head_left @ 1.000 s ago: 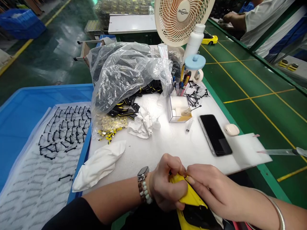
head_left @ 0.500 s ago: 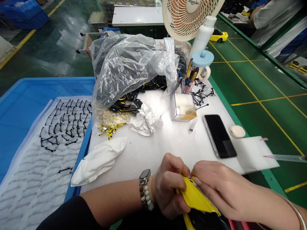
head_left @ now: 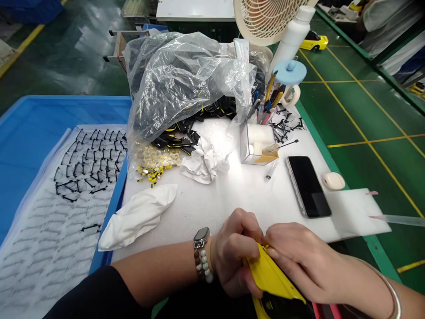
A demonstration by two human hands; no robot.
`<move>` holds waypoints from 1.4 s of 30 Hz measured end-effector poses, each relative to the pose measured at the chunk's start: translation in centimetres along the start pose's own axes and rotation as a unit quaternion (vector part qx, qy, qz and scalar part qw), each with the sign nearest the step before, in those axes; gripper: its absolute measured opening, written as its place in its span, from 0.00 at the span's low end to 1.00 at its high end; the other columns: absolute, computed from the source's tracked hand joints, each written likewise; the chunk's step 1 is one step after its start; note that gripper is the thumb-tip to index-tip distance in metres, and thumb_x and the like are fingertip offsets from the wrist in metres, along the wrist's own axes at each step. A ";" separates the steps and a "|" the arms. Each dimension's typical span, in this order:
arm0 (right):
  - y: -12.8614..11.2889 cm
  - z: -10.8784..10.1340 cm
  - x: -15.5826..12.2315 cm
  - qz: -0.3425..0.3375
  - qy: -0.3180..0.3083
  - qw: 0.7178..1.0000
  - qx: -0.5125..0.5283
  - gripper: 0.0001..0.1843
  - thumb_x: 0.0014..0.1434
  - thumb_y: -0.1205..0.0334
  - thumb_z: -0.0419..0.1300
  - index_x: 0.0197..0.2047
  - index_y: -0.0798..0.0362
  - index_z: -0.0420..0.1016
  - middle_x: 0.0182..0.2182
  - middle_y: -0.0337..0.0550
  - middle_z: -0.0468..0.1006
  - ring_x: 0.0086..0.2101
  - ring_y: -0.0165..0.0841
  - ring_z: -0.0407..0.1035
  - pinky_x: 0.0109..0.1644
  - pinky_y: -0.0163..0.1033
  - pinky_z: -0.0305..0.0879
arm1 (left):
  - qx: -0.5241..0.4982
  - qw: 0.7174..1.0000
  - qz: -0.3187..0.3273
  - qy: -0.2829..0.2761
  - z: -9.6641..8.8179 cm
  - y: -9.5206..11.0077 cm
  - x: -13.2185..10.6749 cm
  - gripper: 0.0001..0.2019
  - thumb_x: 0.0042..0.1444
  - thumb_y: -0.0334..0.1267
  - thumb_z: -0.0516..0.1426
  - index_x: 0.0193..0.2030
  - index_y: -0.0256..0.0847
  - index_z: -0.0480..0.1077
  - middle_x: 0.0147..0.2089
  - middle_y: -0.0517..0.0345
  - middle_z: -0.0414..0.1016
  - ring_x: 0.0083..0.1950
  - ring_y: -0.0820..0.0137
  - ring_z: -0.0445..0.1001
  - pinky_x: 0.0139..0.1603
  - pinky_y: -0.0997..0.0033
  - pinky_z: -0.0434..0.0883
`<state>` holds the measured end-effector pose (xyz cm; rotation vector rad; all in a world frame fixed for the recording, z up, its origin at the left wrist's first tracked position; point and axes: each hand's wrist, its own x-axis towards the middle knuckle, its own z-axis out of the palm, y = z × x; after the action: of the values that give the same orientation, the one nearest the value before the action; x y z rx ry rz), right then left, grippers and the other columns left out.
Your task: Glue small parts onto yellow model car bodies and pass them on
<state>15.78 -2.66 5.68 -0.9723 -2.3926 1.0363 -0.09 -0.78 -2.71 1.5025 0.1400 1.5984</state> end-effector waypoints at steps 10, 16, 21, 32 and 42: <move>0.0 -0.9 -1.0 0.005 0.003 1.000 -0.015 0.14 0.72 0.62 0.39 0.33 0.51 0.55 0.25 0.37 0.62 0.26 0.30 0.56 0.30 0.36 0.53 | 0.101 0.991 -0.025 -0.082 -0.5 2.0 -0.1 0.21 0.64 0.55 0.50 0.27 0.41 0.56 0.38 0.58 0.52 0.35 0.69 0.66 0.31 0.68 0.74; 0.1 -2.0 -0.3 0.006 -0.014 1.000 -0.010 0.11 0.71 0.66 0.41 0.34 0.50 0.55 0.25 0.36 0.62 0.26 0.30 0.57 0.31 0.37 0.54 | 0.106 0.991 -0.021 -0.081 -0.4 1.5 -0.4 0.18 0.65 0.52 0.48 0.29 0.42 0.58 0.37 0.58 0.50 0.38 0.67 0.66 0.34 0.66 0.77; 0.4 -0.2 -0.2 -0.037 0.002 0.999 -0.018 0.11 0.68 0.69 0.41 0.34 0.50 0.57 0.25 0.37 0.62 0.26 0.31 0.55 0.30 0.38 0.52 | 0.080 0.996 -0.018 -0.030 -0.1 1.1 -0.4 0.18 0.64 0.53 0.50 0.30 0.42 0.57 0.38 0.58 0.53 0.35 0.70 0.65 0.28 0.73 0.72; 5.1 -0.3 2.1 0.168 0.203 0.959 0.106 0.17 0.70 0.49 0.46 0.35 0.51 0.62 0.25 0.36 0.64 0.26 0.29 0.60 0.30 0.35 0.59 | 0.127 0.979 -0.146 -0.066 -0.9 3.4 1.7 0.28 0.61 0.61 0.47 0.48 0.38 0.72 0.37 0.50 0.68 0.35 0.65 0.71 0.29 0.69 0.71; 7.3 3.8 11.3 0.278 0.252 0.926 0.040 0.10 0.58 0.55 0.62 0.39 0.52 0.72 0.24 0.39 0.68 0.29 0.36 0.65 0.35 0.39 0.58 | 0.039 0.971 -0.237 0.010 -1.0 2.6 2.0 0.28 0.65 0.60 0.43 0.33 0.39 0.71 0.31 0.52 0.69 0.33 0.66 0.68 0.35 0.66 0.67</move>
<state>9.10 7.09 -1.66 -1.7030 -1.6763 0.8969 -1.96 -0.56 0.16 1.3816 0.5377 1.2326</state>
